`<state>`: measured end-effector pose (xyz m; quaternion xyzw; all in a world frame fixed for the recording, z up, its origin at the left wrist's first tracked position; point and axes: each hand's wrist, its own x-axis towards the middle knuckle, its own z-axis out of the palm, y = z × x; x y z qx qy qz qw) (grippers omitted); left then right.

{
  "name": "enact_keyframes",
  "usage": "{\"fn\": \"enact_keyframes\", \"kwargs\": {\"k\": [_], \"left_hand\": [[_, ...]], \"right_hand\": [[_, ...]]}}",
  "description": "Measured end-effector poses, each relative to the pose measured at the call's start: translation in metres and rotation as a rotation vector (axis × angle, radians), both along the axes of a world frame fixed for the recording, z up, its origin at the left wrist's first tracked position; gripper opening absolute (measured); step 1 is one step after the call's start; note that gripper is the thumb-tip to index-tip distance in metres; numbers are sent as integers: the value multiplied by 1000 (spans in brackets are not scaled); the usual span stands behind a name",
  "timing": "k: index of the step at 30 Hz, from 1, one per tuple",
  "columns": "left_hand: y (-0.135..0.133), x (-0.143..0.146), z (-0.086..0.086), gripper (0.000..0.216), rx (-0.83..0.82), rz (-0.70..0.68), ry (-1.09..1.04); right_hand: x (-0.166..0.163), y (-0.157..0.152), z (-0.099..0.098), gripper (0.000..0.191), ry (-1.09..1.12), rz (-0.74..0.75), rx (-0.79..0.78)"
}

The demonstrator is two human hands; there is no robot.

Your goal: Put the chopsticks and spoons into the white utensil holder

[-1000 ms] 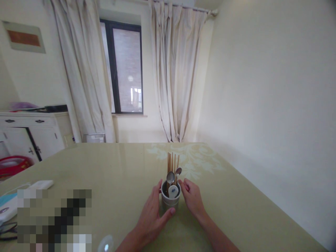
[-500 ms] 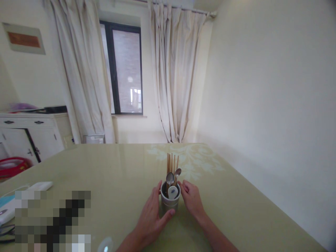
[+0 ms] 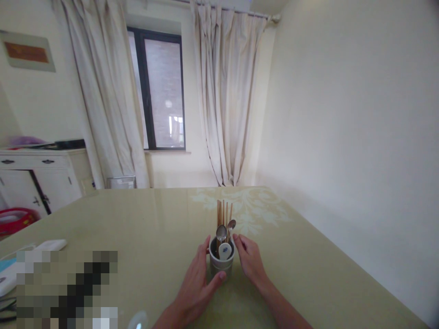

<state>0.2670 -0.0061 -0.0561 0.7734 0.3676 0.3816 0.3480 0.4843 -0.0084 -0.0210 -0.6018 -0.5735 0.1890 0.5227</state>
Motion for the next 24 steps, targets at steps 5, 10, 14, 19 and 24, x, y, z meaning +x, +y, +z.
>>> {"fn": "enact_keyframes", "kwargs": {"k": [5, 10, 14, 19, 24], "left_hand": [[0, 3, 5, 100, -19, 8, -25], [3, 13, 10, 89, -98, 4, -85], [5, 24, 14, 70, -153, 6, -169], [7, 29, 9, 70, -141, -7, -180], [6, 24, 2, 92, -103, 61, -126]], "right_hand": [[-2, -1, -1, 70, 76, 20, 26], [3, -7, 11, 76, 214, 275, 1], [3, -13, 21, 85, 207, 473, 32], [-2, -12, 20, 63, 84, 380, 42], [17, -3, 17, 59, 24, 254, 37]]}}
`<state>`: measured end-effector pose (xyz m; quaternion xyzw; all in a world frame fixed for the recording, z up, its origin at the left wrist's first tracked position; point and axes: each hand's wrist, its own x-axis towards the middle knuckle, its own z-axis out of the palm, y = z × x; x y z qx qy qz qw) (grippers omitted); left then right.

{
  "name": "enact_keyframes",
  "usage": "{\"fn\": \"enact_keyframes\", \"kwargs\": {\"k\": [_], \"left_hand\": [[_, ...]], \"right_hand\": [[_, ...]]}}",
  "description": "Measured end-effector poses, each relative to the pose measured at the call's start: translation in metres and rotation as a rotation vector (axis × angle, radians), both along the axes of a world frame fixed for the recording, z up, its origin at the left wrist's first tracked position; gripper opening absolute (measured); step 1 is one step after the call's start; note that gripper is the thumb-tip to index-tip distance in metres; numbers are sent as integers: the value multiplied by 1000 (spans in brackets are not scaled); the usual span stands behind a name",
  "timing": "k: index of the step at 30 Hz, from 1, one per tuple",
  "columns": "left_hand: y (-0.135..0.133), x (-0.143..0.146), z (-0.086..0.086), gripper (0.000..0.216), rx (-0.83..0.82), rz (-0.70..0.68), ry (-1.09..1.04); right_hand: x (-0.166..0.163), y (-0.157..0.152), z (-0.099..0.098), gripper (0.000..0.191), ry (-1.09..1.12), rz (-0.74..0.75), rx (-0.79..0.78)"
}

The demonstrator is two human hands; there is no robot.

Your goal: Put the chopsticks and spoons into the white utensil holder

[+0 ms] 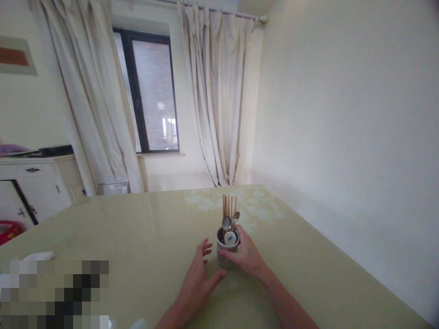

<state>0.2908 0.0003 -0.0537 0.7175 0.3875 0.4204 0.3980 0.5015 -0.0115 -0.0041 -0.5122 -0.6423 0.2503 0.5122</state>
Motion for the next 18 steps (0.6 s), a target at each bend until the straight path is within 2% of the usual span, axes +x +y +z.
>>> {"fn": "enact_keyframes", "kwargs": {"k": [4, 5, 8, 9, 13, 16, 18], "left_hand": [[-5, -7, 3, 85, 61, 37, 56], [-6, -8, 5, 77, 81, 51, 76], [-6, -11, 9, 33, 147, 49, 178], [-5, -12, 9, 25, 169, 38, 225], [-3, -11, 7, 26, 232, 22, 403], [-3, -10, 4, 27, 267, 34, 471], [-3, -10, 4, 28, 297, 58, 491]], "right_hand": [[37, 12, -4, 62, 21, -124, -22], [47, 15, -6, 63, 34, -152, -20], [78, 22, -12, 71, 69, -260, 12], [87, 24, -14, 73, 84, -298, 21], [109, 28, -20, 74, 138, -334, 12], [115, 27, -19, 92, 91, -385, 9], [115, 23, -13, 105, 33, -511, 67]]}}
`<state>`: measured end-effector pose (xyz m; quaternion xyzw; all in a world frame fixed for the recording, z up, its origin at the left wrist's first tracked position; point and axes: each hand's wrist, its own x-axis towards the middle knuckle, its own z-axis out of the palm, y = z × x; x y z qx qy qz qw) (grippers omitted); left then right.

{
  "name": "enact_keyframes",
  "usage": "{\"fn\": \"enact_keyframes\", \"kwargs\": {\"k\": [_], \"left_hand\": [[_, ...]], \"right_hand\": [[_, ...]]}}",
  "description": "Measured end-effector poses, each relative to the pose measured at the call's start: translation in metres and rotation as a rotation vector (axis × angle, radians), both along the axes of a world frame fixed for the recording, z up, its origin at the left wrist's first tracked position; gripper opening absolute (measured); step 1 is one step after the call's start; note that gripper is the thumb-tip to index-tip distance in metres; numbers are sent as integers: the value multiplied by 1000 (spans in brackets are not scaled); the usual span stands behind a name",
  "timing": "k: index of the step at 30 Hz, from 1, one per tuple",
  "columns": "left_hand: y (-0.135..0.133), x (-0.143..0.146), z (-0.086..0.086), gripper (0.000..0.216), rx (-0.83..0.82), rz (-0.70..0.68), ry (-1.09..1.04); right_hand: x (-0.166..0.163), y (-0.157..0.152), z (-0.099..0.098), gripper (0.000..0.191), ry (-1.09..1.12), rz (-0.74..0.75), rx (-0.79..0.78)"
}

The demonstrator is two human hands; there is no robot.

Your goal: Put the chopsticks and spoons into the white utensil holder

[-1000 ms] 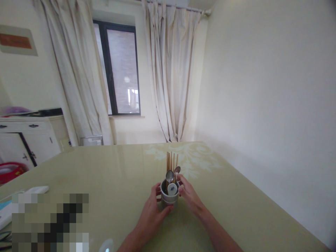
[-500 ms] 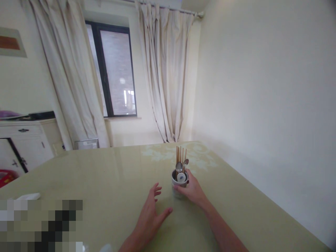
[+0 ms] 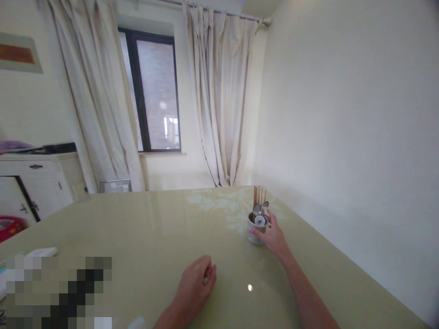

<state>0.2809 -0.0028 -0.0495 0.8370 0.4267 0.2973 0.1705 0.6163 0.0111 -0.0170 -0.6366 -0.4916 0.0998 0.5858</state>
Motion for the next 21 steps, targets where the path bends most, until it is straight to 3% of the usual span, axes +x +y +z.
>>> {"fn": "enact_keyframes", "kwargs": {"k": [2, 5, 7, 9, 11, 13, 16, 21], "left_hand": [[0, -1, 3, 32, 41, 18, 5], [0, -3, 8, 44, 64, 5, 23], [-1, -3, 9, 52, 65, -16, 40], [-2, -4, 8, 54, 94, -38, 41], [-3, -5, 3, 45, 152, -103, 27], [-3, -8, -3, 29, 207, -182, 27], [-2, -11, -9, 14, 229, -218, 71], [0, -11, -9, 20, 228, -205, 101]], "right_hand": [[-6, -7, 9, 101, -76, -172, 119], [-31, -22, 22, 65, -176, -304, 325], [-61, -31, 25, 44, -233, -120, 357], [-95, -39, 23, 39, -321, 222, 293], [-127, -44, 17, 55, -432, 572, 209], [-151, -48, 10, 65, -522, 779, 125], [-166, -51, 4, 62, -466, 846, 39], [-163, -50, 4, 57, -454, 837, 55]]}}
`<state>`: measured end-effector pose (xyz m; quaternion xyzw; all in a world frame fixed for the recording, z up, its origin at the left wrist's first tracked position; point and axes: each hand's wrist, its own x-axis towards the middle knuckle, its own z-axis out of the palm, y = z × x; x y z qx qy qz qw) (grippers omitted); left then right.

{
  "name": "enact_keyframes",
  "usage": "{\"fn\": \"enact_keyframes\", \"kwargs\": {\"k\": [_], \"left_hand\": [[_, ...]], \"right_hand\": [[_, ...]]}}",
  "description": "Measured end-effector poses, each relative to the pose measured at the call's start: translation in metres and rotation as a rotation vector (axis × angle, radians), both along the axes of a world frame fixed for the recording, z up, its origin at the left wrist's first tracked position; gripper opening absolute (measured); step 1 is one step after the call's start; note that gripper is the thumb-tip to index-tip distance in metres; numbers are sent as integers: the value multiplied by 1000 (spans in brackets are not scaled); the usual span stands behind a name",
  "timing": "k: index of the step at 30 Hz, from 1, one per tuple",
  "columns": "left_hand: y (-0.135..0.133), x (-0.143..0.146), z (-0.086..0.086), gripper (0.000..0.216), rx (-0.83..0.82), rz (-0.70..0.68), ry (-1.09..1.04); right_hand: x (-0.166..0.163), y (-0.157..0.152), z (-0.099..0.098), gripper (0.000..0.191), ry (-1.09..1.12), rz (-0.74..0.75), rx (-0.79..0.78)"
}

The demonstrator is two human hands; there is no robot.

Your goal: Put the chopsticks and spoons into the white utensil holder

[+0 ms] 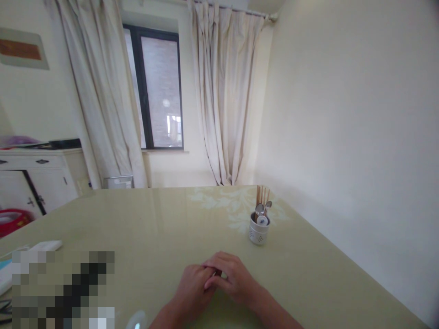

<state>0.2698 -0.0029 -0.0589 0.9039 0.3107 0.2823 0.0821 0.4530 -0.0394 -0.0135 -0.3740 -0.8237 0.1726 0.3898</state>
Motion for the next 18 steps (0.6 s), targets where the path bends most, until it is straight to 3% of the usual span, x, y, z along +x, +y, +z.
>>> {"fn": "enact_keyframes", "kwargs": {"k": [4, 6, 8, 11, 14, 16, 18], "left_hand": [[2, 1, 3, 29, 61, 33, -8], [4, 0, 4, 39, 68, 82, -4], [7, -3, 6, 41, 18, 149, -21], [11, -7, 6, 36, -139, 182, -52], [14, -5, 7, 66, -257, 157, -88], [15, -3, 7, 74, -315, 154, -131], [15, -2, 7, 75, -367, 149, -190]], "right_hand": [[8, 6, 0, 53, -51, -5, 126], [20, 12, 2, 47, 14, -107, 188], [41, 19, 5, 41, 186, -356, 223], [84, 32, 7, 44, 477, -875, 317], [122, 44, 2, 75, 538, -1186, 334], [136, 51, -5, 100, 518, -1204, 250], [141, 54, -10, 110, 532, -1135, 118]]}}
